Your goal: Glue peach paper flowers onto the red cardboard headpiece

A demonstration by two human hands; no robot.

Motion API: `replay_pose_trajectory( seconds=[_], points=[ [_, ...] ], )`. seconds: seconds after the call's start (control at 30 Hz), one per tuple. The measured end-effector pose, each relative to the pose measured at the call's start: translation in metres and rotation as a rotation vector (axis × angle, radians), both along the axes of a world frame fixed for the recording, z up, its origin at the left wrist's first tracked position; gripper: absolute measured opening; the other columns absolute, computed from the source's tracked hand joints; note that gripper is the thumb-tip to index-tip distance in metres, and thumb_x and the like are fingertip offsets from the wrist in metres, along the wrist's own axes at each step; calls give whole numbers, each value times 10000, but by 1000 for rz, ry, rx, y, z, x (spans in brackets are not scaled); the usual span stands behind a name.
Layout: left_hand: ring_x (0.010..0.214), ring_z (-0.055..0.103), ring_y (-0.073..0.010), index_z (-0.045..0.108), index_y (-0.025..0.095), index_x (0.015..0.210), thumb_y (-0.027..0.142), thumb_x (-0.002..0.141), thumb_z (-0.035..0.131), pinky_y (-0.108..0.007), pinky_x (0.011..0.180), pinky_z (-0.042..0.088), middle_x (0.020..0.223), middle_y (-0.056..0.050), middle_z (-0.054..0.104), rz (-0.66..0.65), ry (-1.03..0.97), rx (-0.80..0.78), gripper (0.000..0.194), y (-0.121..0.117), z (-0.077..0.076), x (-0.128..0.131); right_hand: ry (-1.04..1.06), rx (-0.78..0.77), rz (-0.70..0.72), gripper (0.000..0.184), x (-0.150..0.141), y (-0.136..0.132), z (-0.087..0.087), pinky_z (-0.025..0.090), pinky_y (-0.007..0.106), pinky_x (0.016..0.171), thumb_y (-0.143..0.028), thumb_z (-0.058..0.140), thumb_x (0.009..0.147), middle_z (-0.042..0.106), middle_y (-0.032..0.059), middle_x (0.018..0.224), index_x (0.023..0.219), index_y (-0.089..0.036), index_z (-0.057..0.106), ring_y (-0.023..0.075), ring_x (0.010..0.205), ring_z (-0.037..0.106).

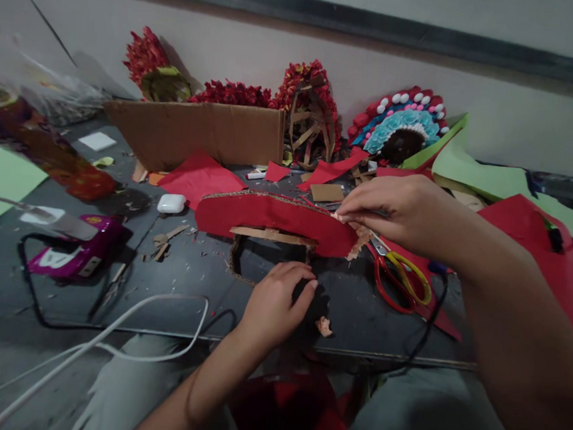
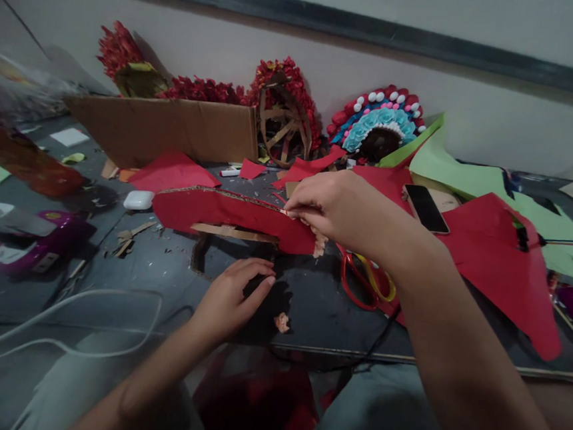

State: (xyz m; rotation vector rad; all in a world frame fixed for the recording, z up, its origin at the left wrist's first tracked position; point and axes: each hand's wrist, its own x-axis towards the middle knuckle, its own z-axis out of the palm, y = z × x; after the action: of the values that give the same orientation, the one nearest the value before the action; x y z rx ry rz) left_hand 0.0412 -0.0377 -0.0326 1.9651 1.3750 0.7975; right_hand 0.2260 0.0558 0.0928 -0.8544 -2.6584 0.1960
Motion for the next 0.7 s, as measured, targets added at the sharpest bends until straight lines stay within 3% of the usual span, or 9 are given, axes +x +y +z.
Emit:
replay_pose_trajectory(
  seconds=[0.7],
  points=[
    [974,570,-219,600,186,907,252,866,453,-372,872,436,1019,-73,644,0,19,-13,167,0,1,0,-20,104,-2,195,0,1,-4,499,280,700,-194,509,826,706,28,814,817,-196,704,164,758,648]
  ],
)
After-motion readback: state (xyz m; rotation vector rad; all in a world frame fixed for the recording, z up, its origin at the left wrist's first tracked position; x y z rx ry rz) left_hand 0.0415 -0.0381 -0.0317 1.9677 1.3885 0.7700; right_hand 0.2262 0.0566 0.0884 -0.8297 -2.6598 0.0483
